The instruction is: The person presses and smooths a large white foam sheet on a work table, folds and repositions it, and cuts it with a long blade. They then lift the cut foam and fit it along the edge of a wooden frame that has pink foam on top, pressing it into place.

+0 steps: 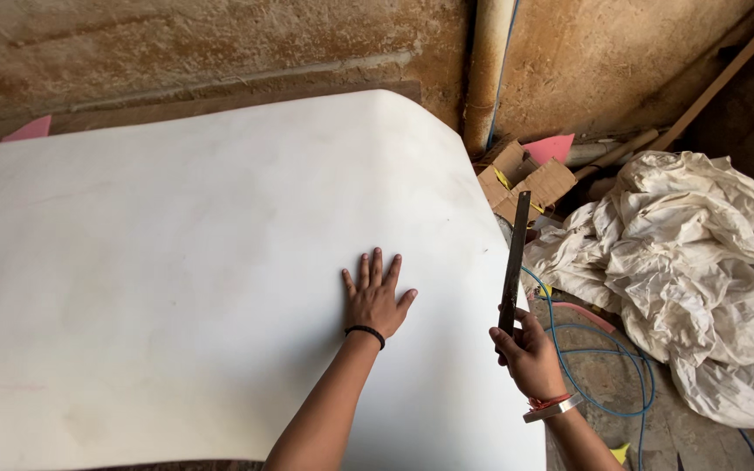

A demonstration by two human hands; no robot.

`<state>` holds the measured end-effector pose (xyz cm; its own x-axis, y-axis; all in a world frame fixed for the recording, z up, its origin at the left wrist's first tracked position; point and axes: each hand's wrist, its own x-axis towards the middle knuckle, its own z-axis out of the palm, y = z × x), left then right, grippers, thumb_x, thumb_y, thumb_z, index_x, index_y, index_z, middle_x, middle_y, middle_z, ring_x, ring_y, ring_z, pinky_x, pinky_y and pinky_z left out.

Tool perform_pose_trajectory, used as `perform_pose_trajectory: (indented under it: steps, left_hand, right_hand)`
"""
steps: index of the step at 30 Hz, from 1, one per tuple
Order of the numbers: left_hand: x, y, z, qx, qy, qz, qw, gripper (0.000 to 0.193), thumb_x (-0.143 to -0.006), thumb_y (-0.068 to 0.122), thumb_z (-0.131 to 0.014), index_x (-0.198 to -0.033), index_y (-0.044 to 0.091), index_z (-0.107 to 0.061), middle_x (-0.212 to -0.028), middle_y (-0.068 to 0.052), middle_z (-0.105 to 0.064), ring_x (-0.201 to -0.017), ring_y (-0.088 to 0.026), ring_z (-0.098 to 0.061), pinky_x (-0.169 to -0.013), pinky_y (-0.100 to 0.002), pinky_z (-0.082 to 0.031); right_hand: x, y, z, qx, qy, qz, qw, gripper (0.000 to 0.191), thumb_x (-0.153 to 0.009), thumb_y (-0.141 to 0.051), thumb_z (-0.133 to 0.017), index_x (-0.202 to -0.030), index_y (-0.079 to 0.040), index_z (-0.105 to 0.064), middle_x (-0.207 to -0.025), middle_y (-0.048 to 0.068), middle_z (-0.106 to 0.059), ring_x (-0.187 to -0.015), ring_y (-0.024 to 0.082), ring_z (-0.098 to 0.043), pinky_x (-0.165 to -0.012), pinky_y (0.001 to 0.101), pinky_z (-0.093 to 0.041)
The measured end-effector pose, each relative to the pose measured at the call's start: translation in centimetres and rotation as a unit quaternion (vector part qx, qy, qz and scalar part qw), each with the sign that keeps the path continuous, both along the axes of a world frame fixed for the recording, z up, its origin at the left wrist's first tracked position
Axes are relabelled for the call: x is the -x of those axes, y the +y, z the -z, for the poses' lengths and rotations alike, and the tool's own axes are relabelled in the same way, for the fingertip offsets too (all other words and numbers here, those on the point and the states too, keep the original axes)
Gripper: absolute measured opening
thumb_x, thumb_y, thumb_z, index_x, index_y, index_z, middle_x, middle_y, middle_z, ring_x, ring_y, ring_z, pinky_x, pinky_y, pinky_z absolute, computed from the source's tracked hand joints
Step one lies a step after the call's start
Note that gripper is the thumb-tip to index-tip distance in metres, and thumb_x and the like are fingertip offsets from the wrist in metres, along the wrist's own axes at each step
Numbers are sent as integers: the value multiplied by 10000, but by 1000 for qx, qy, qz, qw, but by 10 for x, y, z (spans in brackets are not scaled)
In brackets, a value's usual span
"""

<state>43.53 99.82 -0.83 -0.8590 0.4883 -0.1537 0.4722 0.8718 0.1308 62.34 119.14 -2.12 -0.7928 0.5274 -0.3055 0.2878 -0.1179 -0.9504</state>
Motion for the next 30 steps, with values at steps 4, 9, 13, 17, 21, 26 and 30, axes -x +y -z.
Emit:
perform_pose_trajectory:
  steps: [4, 9, 13, 17, 21, 26, 30]
  left_hand:
    - [55, 24, -13, 21, -12, -11, 1000, 774, -957, 651, -468, -1611, 337, -197, -1716, -69, -52, -1575, -291, -22, -1215, -662, 5]
    - [76, 40, -14, 64, -10, -41, 997, 836, -909, 618, -552, -1613, 369, -176, -1716, -77, -27, -1565, -316, -19, -1194, -682, -28]
    - [80, 43, -6, 71, 6, -43, 997, 843, -902, 568, -588, -1617, 369, -188, -1713, -91, -36, -1563, -326, -32, -1186, -688, -31]
    - [84, 47, 3, 57, -8, -56, 997, 824, -908, 563, -573, -1611, 350, -199, -1709, -100, -39, -1562, -326, -31, -1194, -667, -15]
    - [114, 54, 10, 5, 10, -79, 997, 704, -990, 578, -458, -1600, 306, -233, -1693, -84, -103, -1551, -317, -68, -1197, -659, -12]
    - [186, 66, 15, -11, 54, -124, 991, 654, -1012, 574, -402, -1601, 334, -251, -1696, -74, -121, -1554, -300, -93, -1214, -638, -4]
    - [204, 74, 15, 19, 62, -149, 987, 698, -980, 581, -416, -1600, 320, -230, -1686, -74, -124, -1543, -301, -93, -1201, -630, -13]
  right_hand:
    - [28, -7, 0, -26, -22, -4, 999, 501, -910, -180, -712, -1360, -21, -560, -669, 33, -599, -579, 113, -530, -531, 268, -451]
    - [66, -1, 8, -49, -69, -35, 996, 482, -907, -185, -704, -1344, -28, -573, -692, 39, -645, -587, 115, -574, -548, 272, -487]
    - [109, 12, 10, -62, -56, -69, 994, 501, -912, -188, -711, -1370, -34, -579, -715, 52, -655, -594, 118, -580, -559, 279, -494]
    - [172, 30, 3, -109, -55, -109, 987, 640, -893, -190, -715, -1474, -80, -470, -728, 59, -701, -591, 125, -613, -562, 286, -522]
    - [261, 58, -16, -124, -13, -151, 981, 683, -907, -173, -689, -1531, -95, -421, -701, 100, -684, -575, 143, -610, -552, 302, -511]
    - [388, 73, -31, -210, 29, -182, 960, 597, -974, -181, -607, -1524, -62, -406, -783, 133, -725, -653, 204, -694, -638, 358, -560]
    - [473, 77, -19, -287, 48, -178, 940, 595, -942, -205, -617, -1495, -60, -452, -946, 222, -745, -849, 351, -736, -797, 435, -568]
